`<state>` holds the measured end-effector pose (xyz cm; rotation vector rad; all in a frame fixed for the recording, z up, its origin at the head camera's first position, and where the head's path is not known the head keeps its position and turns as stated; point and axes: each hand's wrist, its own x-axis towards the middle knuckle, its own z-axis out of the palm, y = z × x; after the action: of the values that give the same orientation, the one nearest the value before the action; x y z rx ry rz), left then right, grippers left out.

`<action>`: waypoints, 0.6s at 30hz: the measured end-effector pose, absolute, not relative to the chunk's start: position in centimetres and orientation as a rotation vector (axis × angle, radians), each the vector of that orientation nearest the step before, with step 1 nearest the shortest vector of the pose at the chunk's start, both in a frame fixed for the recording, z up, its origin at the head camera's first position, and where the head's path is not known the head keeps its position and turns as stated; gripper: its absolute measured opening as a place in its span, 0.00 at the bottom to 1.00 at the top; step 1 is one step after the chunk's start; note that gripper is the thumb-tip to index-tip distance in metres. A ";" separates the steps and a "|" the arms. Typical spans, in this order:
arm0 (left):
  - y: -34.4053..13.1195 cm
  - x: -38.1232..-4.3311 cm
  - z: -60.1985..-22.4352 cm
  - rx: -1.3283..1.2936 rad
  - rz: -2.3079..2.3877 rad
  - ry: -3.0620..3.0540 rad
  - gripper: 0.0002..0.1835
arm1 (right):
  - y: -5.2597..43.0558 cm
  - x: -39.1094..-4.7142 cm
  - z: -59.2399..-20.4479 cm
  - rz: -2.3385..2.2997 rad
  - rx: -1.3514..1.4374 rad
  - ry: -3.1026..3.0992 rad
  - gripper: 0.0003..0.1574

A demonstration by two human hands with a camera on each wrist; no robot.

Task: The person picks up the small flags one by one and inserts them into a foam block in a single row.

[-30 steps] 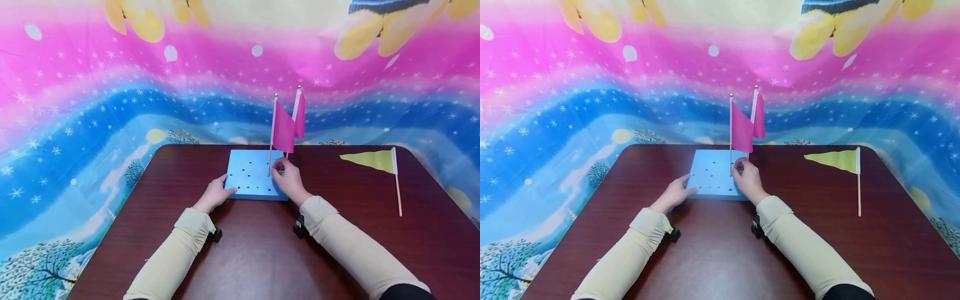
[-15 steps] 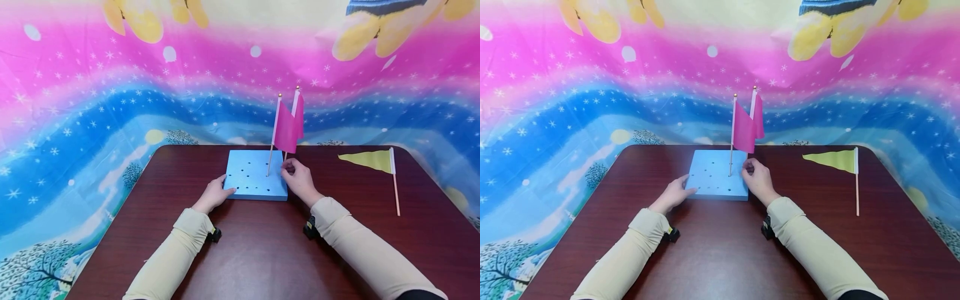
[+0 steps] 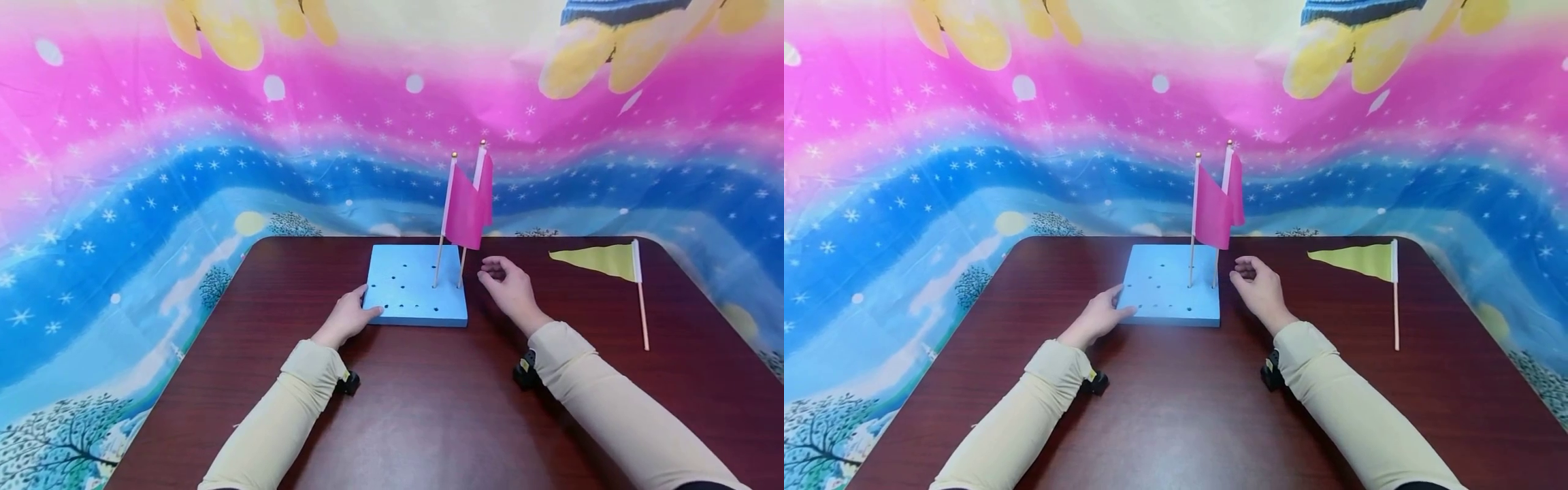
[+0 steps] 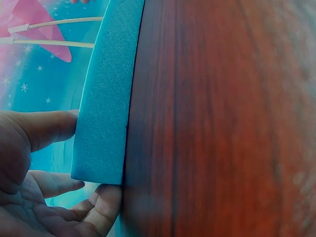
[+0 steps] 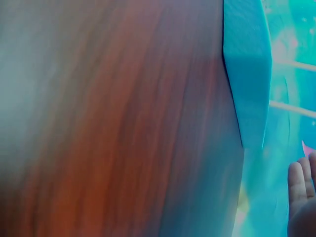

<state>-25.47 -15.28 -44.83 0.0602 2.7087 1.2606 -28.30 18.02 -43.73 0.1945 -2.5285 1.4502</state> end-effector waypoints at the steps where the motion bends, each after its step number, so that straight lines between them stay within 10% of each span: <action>1: -15.3 -25.5 -44.8 0.062 1.263 2.706 0.40 | 18.3 -28.2 -43.7 1.468 0.190 -2.537 0.23; 18: -15.1 -25.3 -44.5 0.065 1.300 2.673 0.41 | 22.6 -27.9 -43.3 1.821 0.045 -2.546 0.32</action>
<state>-25.33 -15.12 -44.50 0.0650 2.6726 1.3003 -27.91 22.56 -43.30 0.0453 -2.5463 1.8212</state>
